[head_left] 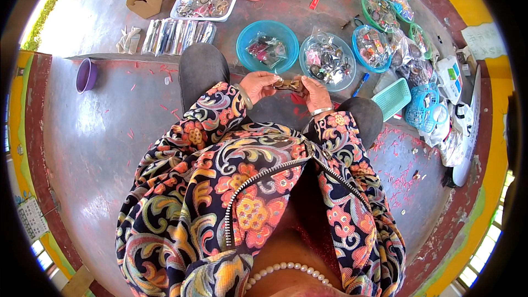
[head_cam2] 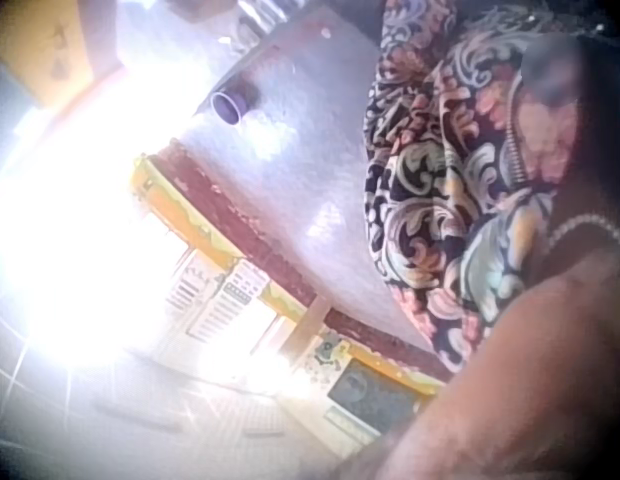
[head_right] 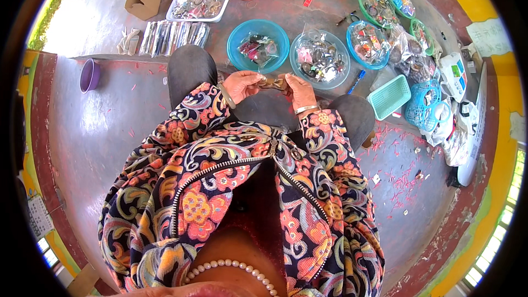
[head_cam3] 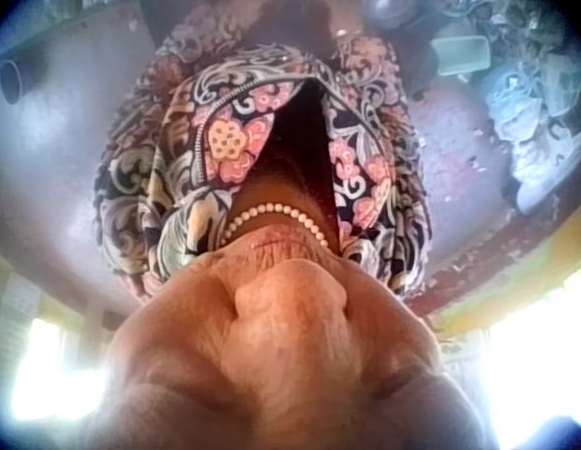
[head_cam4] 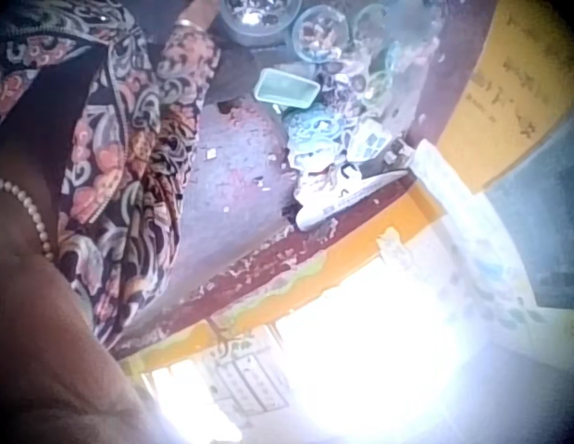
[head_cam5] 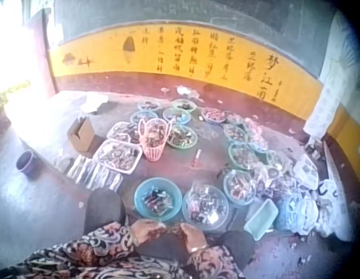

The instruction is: The person sits on the floor and sorts small trinkets from a blue bowl into clear plastic bags. They handle the items one by one, placing them into the bags and occasionally adjusting the contents before setting the bags aside.

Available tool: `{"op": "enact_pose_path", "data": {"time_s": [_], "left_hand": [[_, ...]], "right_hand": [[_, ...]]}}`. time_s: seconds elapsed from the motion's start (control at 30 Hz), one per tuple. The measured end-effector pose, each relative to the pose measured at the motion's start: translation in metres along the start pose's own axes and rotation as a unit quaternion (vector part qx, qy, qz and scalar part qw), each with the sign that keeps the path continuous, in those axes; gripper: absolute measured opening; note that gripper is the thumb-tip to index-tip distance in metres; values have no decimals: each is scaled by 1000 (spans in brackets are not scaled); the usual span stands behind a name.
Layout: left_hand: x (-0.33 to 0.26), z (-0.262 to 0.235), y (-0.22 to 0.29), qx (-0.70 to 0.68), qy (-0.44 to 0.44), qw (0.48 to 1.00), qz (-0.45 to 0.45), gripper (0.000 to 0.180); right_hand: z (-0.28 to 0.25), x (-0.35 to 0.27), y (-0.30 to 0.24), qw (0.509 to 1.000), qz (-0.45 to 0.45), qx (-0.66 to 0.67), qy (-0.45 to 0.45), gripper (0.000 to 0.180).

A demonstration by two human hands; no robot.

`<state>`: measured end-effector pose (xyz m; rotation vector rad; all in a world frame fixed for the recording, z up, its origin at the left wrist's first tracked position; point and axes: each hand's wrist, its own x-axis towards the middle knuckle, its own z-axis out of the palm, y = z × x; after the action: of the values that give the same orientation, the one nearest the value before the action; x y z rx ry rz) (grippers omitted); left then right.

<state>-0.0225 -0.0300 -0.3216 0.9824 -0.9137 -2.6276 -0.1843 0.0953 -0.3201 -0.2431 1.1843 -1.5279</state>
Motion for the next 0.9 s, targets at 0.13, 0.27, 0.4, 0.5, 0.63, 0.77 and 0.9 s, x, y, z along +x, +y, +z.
{"op": "enact_pose_path", "data": {"time_s": [0.13, 0.27, 0.4, 0.5, 0.63, 0.77, 0.9], "left_hand": [[3, -3, -3, -1, 20, 1000, 7, 13], [2, -2, -2, 6, 23, 999, 23, 12], [4, -5, -3, 37, 50, 997, 55, 12], [1, 2, 0, 74, 68, 992, 73, 13], [3, 0, -2, 107, 72, 988, 86, 13], [3, 2, -2, 103, 54, 989, 95, 11], [0, 3, -1, 86, 36, 989, 111, 9]], "right_hand": [[-3, 1, 1, 1000, -3, -7, -12, 22], [-5, 2, 2, 1000, 1, -14, -23, 23], [-2, 1, 2, 998, 34, -44, -17, 27], [0, 0, 1, 995, 73, -68, -26, 30], [2, -1, 0, 992, 89, -69, -55, 30], [2, -2, -1, 992, 91, -51, -63, 30], [7, -5, -7, 992, 106, -21, -60, 29]]}}
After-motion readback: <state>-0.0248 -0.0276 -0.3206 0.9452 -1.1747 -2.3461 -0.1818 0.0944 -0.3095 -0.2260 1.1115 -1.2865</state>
